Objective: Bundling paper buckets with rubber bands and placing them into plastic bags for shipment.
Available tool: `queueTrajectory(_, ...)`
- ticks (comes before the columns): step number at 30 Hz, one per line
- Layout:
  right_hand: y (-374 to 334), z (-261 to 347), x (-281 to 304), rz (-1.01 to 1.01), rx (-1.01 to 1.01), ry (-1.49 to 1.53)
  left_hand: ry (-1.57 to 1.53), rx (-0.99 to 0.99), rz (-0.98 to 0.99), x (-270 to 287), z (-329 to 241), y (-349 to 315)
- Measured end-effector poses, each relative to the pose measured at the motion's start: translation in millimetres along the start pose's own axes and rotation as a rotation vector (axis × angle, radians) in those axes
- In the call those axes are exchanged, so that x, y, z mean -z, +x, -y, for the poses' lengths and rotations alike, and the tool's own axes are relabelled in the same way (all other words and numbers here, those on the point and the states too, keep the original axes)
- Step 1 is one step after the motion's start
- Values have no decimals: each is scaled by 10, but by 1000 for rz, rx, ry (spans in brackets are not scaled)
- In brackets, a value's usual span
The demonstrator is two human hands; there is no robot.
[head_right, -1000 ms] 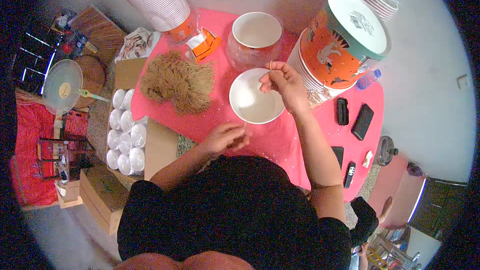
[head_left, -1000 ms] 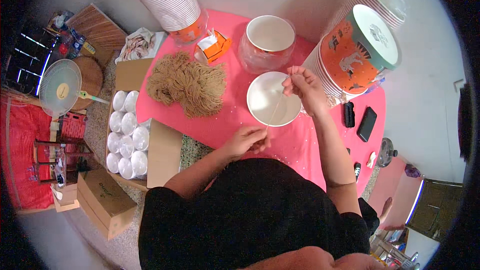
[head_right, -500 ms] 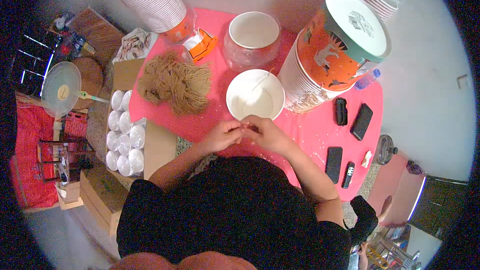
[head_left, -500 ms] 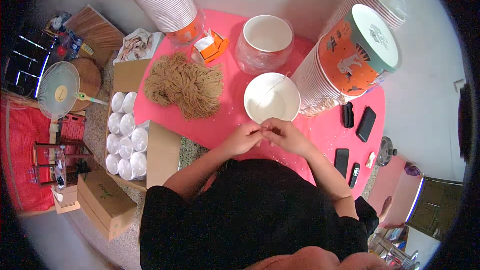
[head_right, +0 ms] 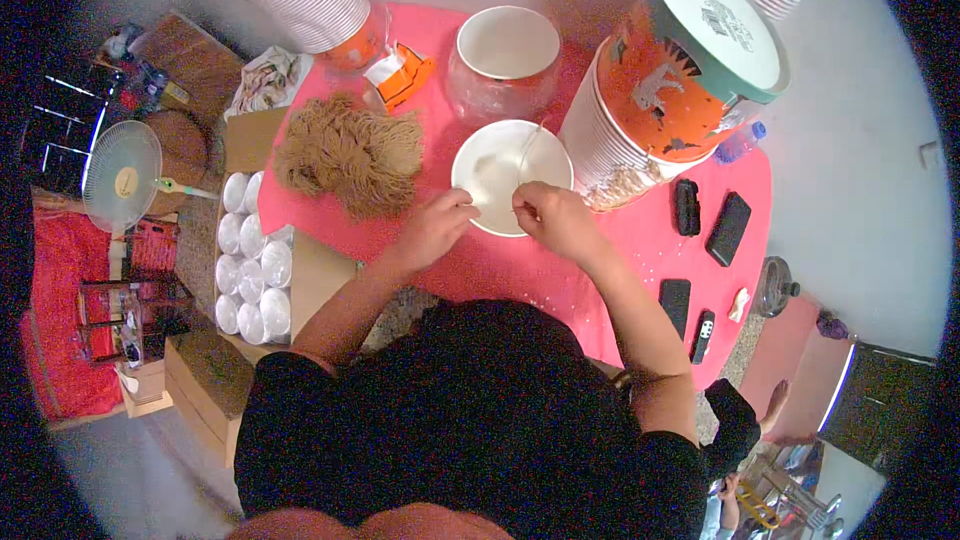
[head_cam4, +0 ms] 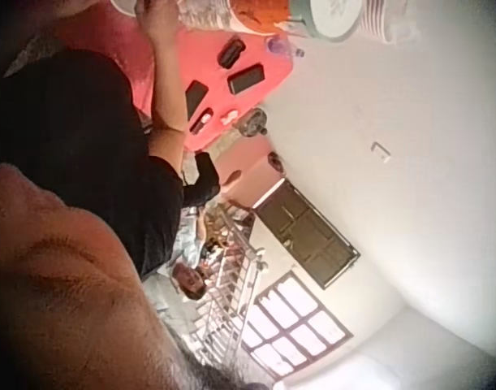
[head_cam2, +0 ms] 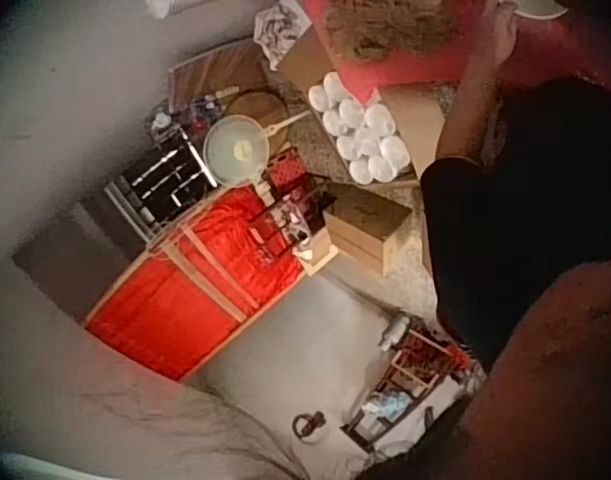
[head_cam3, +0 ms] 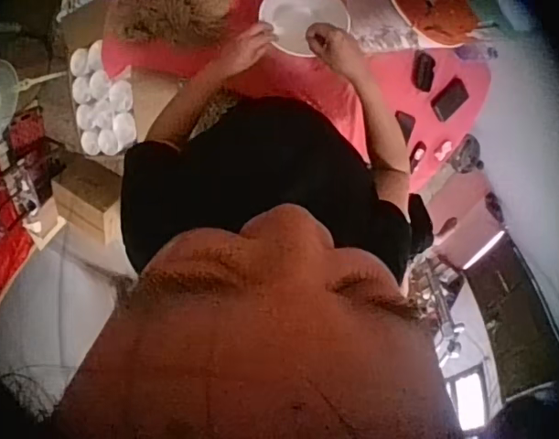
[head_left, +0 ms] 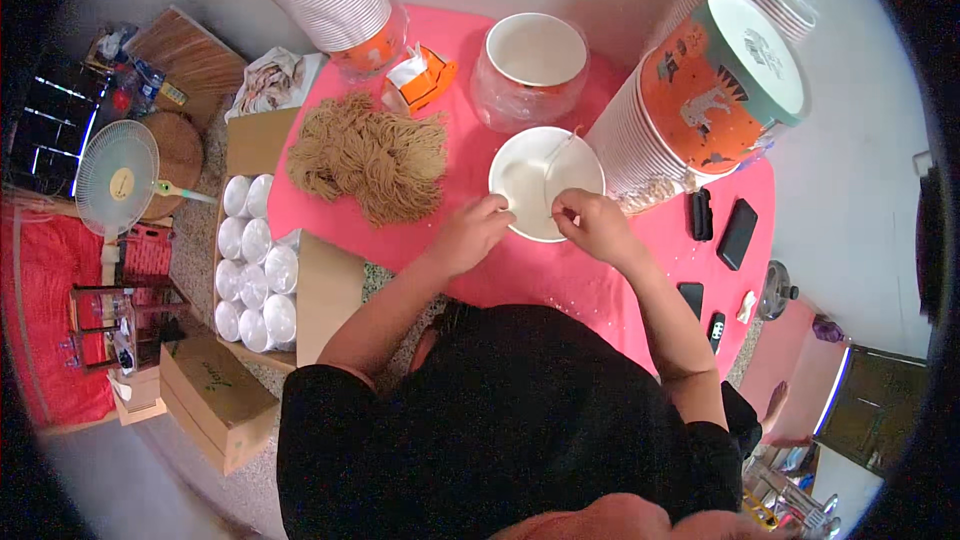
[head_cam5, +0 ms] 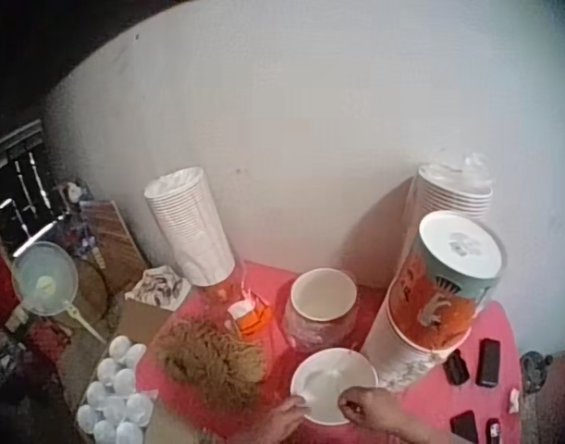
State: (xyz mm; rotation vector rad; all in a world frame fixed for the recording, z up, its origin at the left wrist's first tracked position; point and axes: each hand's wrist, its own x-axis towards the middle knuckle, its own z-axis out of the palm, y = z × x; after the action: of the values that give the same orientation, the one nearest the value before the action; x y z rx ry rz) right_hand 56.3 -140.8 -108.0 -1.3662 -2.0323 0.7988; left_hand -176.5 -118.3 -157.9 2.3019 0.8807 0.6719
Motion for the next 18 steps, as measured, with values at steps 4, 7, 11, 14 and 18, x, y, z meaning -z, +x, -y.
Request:
queueTrajectory(4, -5, 152, 34, 42, 160, -187, 331, -251, -112, 187, -122, -29)
queueTrajectory(7, 23, 305, 93, 59, 256, -292, 437, -322, -186, 327, -264, -17)
queueTrajectory(11, 20, 462, 142, 111, 277, -349, 435, -397, -221, 387, -319, -4)
queueTrajectory(14, 18, 526, 157, 98, 300, -351, 430, -406, -208, 411, -357, -4)
queueTrajectory(18, -5, 529, 168, 100, 320, -341, 395, -425, -206, 434, -380, 36)
